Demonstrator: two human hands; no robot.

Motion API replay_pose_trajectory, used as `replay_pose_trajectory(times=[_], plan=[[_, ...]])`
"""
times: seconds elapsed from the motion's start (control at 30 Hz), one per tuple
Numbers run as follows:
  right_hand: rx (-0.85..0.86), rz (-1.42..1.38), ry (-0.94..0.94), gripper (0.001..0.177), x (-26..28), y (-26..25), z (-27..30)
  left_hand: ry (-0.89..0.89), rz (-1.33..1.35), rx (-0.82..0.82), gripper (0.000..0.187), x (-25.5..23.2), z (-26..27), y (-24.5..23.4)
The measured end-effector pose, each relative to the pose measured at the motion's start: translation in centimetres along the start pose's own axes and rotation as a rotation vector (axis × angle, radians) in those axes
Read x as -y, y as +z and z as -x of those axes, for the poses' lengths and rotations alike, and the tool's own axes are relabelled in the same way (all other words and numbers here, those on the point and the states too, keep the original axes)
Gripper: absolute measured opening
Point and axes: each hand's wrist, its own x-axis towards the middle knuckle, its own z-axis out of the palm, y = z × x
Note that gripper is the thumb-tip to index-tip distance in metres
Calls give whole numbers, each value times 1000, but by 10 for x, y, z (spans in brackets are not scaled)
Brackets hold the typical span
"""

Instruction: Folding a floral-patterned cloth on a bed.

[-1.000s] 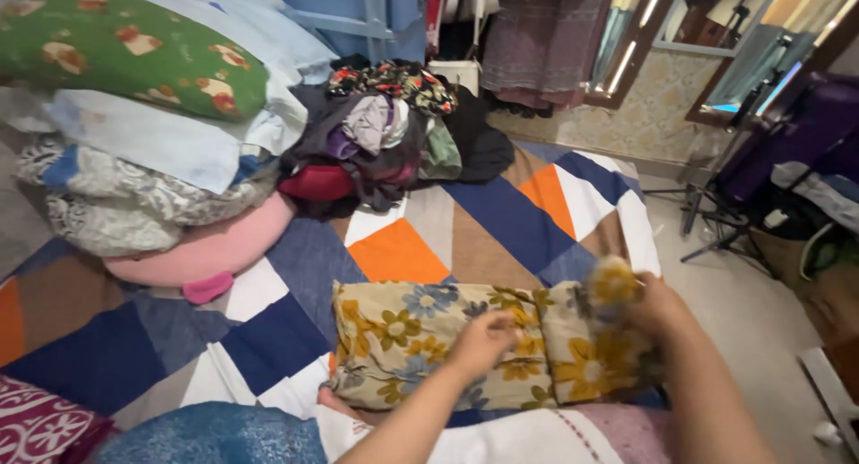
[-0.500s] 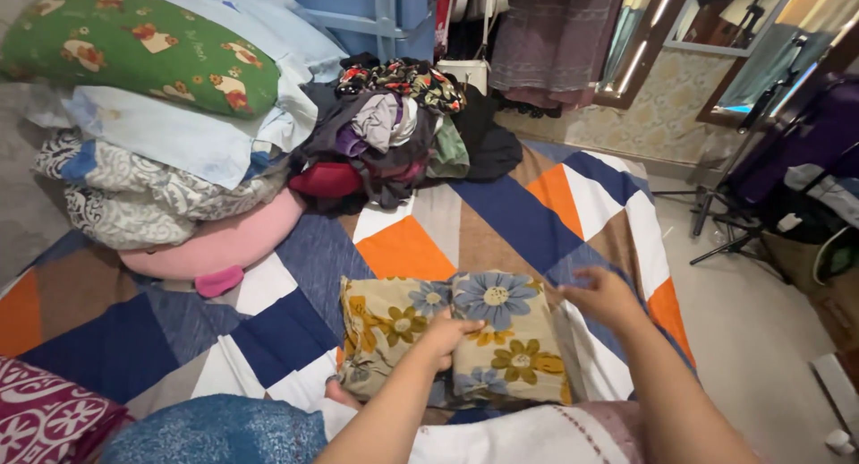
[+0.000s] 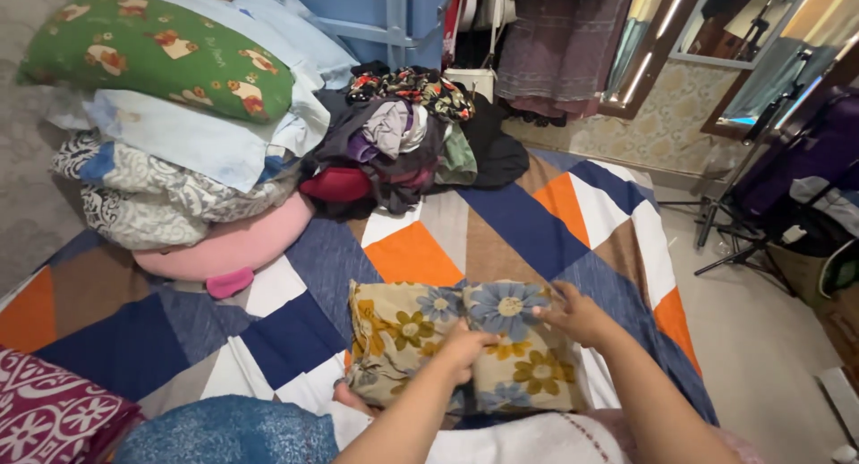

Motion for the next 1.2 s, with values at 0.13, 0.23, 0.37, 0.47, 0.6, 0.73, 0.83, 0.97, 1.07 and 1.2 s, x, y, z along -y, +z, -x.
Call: replay_pose_trajectory(times=[0.13, 0.23, 0.37, 0.47, 0.6, 0.73, 0.83, 0.97, 1.07, 1.2], plan=[[90, -201, 124, 102, 85, -57, 72, -119, 504, 490, 49, -51, 53, 61], [-114, -41, -152, 110, 42, -98, 66, -275, 535, 622, 58, -77, 88, 102], [-237, 109, 243, 120, -87, -146, 33, 77, -391, 485, 56, 13, 39, 84], [-361, 198, 399, 116, -178, -155, 5, 382, -851, 262, 48, 51, 29, 58], [-305, -221, 432, 101, -92, -138, 35, 624, -1270, 184, 50, 12, 83, 65], [-134, -86, 324, 94, -98, -96, 14, 583, -1437, 210, 54, 6, 97, 81], [-150, -13, 322, 90, -125, -107, 5, 525, -1433, 182, 48, 3, 91, 97], [-116, -246, 657, 76, -146, -143, 34, 188, -915, -27, 58, 30, 45, 139], [-90, -587, 766, 65, -193, -144, 42, -6, -529, -174, 59, 58, -10, 175], [-66, -812, 790, 57, -186, -148, 61, -7, -259, -141, 52, 100, -77, 232]])
